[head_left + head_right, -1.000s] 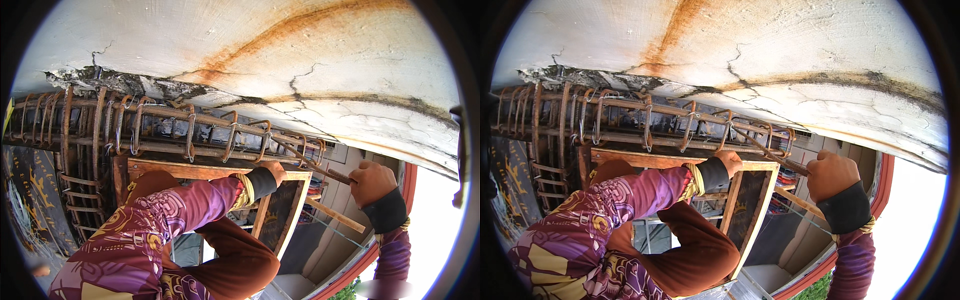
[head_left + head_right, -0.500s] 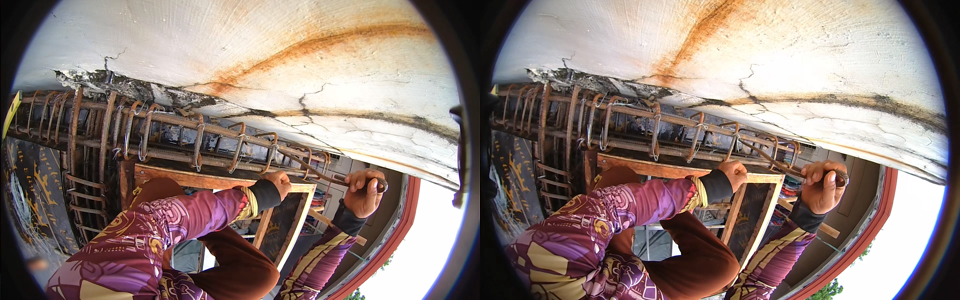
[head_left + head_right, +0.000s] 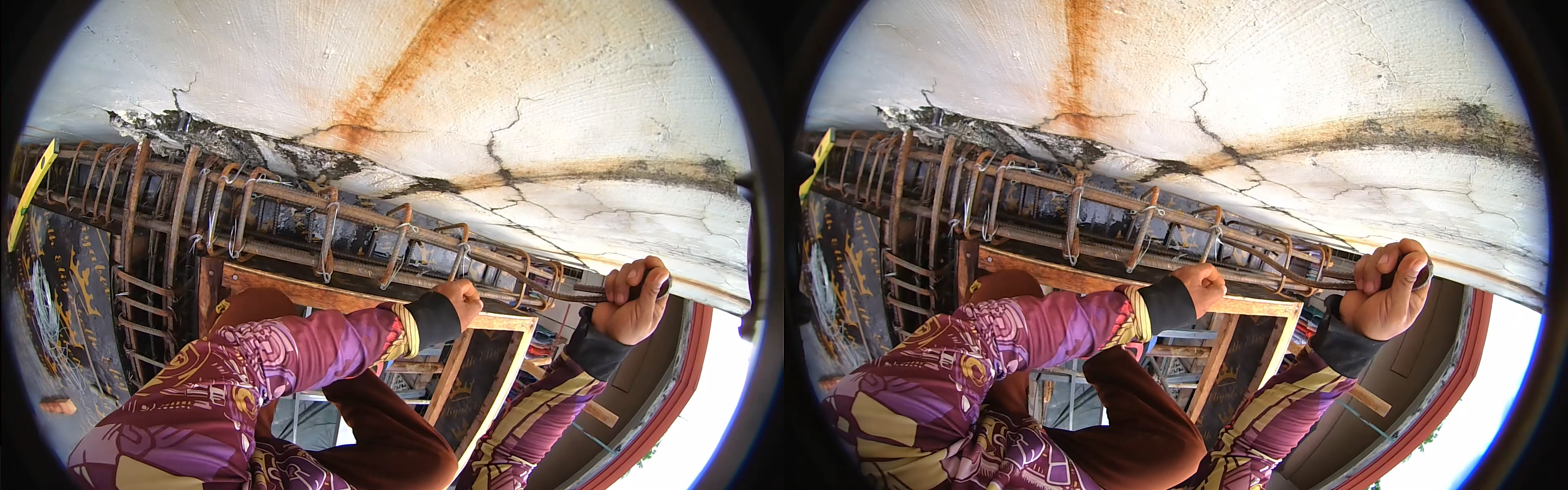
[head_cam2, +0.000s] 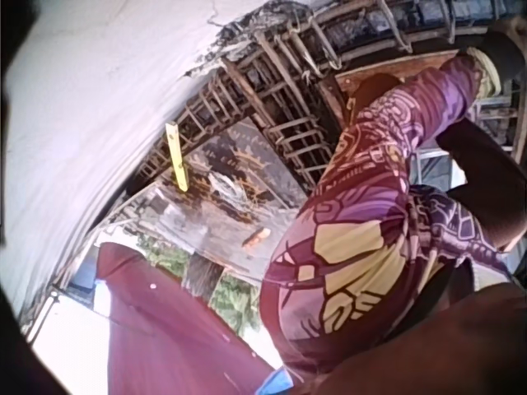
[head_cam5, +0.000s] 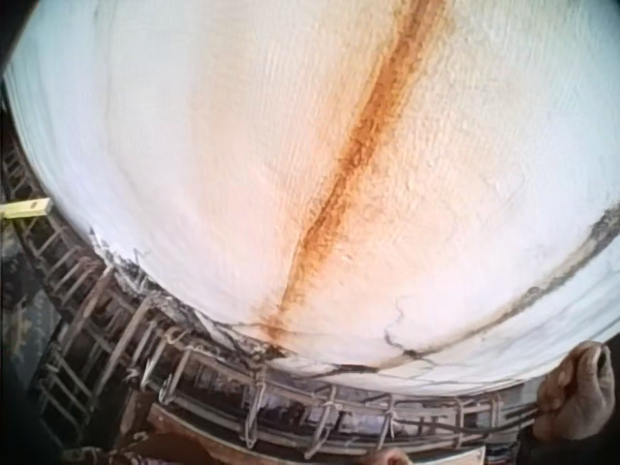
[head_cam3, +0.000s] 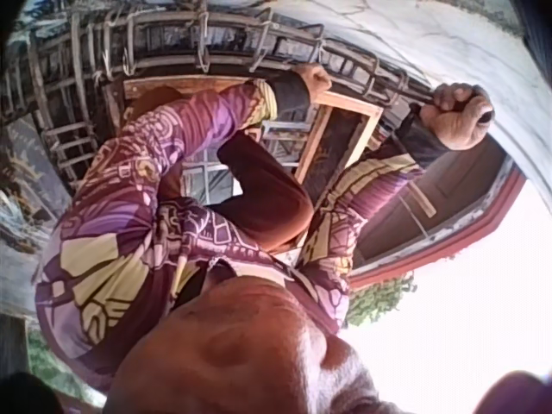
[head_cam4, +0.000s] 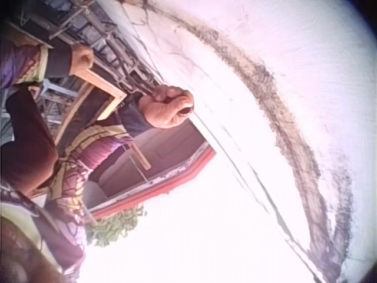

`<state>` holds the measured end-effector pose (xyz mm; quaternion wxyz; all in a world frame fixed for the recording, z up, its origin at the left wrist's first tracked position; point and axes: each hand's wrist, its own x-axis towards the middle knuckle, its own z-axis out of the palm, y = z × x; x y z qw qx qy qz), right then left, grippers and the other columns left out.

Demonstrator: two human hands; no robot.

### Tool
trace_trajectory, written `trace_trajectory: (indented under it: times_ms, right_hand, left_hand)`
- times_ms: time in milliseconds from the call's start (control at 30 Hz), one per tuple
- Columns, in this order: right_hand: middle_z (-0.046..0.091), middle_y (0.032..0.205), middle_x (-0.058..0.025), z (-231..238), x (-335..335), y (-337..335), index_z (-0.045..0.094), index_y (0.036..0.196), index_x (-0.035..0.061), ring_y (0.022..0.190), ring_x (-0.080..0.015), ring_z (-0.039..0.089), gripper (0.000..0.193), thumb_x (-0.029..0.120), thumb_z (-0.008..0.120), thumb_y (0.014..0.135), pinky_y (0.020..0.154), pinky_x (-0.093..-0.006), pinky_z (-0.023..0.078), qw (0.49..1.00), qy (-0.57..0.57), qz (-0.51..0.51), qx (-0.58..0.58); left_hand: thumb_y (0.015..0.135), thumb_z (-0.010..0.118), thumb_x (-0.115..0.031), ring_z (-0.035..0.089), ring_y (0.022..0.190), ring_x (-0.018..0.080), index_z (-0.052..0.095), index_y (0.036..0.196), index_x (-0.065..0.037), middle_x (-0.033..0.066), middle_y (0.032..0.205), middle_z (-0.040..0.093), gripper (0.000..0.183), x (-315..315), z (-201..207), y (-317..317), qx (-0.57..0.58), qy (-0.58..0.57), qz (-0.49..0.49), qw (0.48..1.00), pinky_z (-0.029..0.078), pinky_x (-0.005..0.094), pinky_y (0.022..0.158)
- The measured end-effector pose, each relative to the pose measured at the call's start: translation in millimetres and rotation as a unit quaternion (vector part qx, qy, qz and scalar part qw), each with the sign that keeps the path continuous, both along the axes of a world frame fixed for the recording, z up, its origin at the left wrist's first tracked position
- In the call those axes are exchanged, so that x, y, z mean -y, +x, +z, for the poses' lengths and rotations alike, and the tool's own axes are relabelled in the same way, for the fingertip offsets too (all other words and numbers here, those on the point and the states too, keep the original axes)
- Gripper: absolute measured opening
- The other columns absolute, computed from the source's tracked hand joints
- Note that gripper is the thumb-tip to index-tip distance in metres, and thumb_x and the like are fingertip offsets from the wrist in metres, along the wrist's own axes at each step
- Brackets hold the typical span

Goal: The person assembles a rebar cage by hand, bending and tying steel bars together on a wooden frame. They use wire to secure the intersections of the rebar grid, working methodically along the length of the structure.

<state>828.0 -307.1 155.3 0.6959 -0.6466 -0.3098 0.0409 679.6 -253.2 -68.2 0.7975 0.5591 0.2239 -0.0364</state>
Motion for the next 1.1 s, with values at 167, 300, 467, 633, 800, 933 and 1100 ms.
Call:
trace_trajectory:
  times_ms: [167, 300, 467, 633, 800, 933, 1100]
  right_hand:
    - [0.057, 0.073, -0.0023, 13.0, -13.2, 18.1, 0.062, 0.097, 0.0042, 0.049, -0.0091, 0.042, 0.029, 0.033, 0.064, 0.096, 0.044, -0.0235, 0.032, 0.979, -0.024, -0.203, -0.014]
    - [0.057, 0.072, -0.0011, -2.2, -5.1, 44.0, 0.062, 0.094, 0.0058, 0.050, -0.0093, 0.043, 0.028, 0.034, 0.068, 0.094, 0.044, -0.0239, 0.032, 0.969, -0.003, -0.243, -0.052]
    - [0.053, 0.070, 0.0011, -14.5, 68.3, 50.2, 0.057, 0.089, 0.0104, 0.051, -0.0096, 0.042, 0.028, 0.037, 0.065, 0.095, 0.044, -0.0259, 0.031, 0.935, 0.042, -0.342, -0.086]
    - [0.046, 0.067, -0.0007, -66.9, 162.8, 37.8, 0.049, 0.079, 0.0092, 0.050, -0.0128, 0.038, 0.040, 0.043, 0.059, 0.097, 0.044, -0.0290, 0.031, 0.823, 0.079, -0.534, -0.176]
    - [0.046, 0.064, -0.0016, -40.4, 113.1, 21.7, 0.047, 0.075, 0.0085, 0.050, -0.0130, 0.037, 0.041, 0.040, 0.058, 0.099, 0.044, -0.0298, 0.031, 0.810, 0.036, -0.564, -0.160]
    - [0.051, 0.070, -0.0012, -15.4, 86.6, -8.8, 0.057, 0.089, 0.0080, 0.054, -0.0121, 0.042, 0.030, 0.036, 0.058, 0.100, 0.048, -0.0273, 0.034, 0.892, 0.086, -0.421, -0.143]
    - [0.055, 0.078, -0.0016, -4.7, 100.5, -16.6, 0.060, 0.102, 0.0086, 0.061, -0.0104, 0.048, 0.023, 0.030, 0.054, 0.102, 0.054, -0.0256, 0.038, 0.992, 0.043, 0.011, -0.119]
  left_hand:
    - [0.088, 0.066, -0.020, 0.061, 0.064, 0.0136, 0.064, 0.093, 0.001, 0.0074, 0.076, 0.066, 0.021, 5.7, 5.1, 2.5, 0.017, -0.003, -0.013, 1.000, 0.050, 0.0306, 0.059]
    - [0.087, 0.066, -0.021, 0.064, 0.071, 0.0161, 0.065, 0.094, -0.001, 0.0092, 0.080, 0.068, 0.022, -5.7, -3.4, 0.2, -0.007, 0.051, -0.007, 0.999, 0.051, 0.0319, 0.065]
    - [0.087, 0.065, -0.023, 0.064, 0.068, 0.0162, 0.066, 0.095, -0.002, 0.0085, 0.077, 0.067, 0.023, -10.3, 6.5, 1.5, -0.029, 0.019, -0.035, 0.999, 0.051, 0.0314, 0.061]
    - [0.087, 0.065, -0.022, 0.062, 0.064, 0.0158, 0.065, 0.094, -0.001, 0.0079, 0.076, 0.066, 0.023, -4.7, 14.7, -1.5, -0.021, -0.023, -0.061, 0.998, 0.050, 0.0313, 0.058]
    - [0.091, 0.065, -0.021, 0.060, 0.058, 0.0150, 0.064, 0.093, 0.000, 0.0056, 0.073, 0.064, 0.021, 7.6, -16.8, 9.1, -0.036, 0.009, -0.005, 0.999, 0.049, 0.0303, 0.054]
    - [0.094, 0.062, -0.019, 0.058, 0.054, 0.0136, 0.063, 0.095, 0.000, 0.0056, 0.074, 0.064, 0.019, 20.1, -25.5, 14.4, -0.059, -0.149, 0.002, 0.987, 0.047, 0.0288, 0.048]
    - [0.096, 0.059, -0.020, 0.060, 0.056, 0.0136, 0.062, 0.099, 0.002, 0.0083, 0.079, 0.065, 0.023, 19.8, -10.4, 9.8, -0.076, -0.226, -0.092, 0.967, 0.044, 0.0275, 0.044]
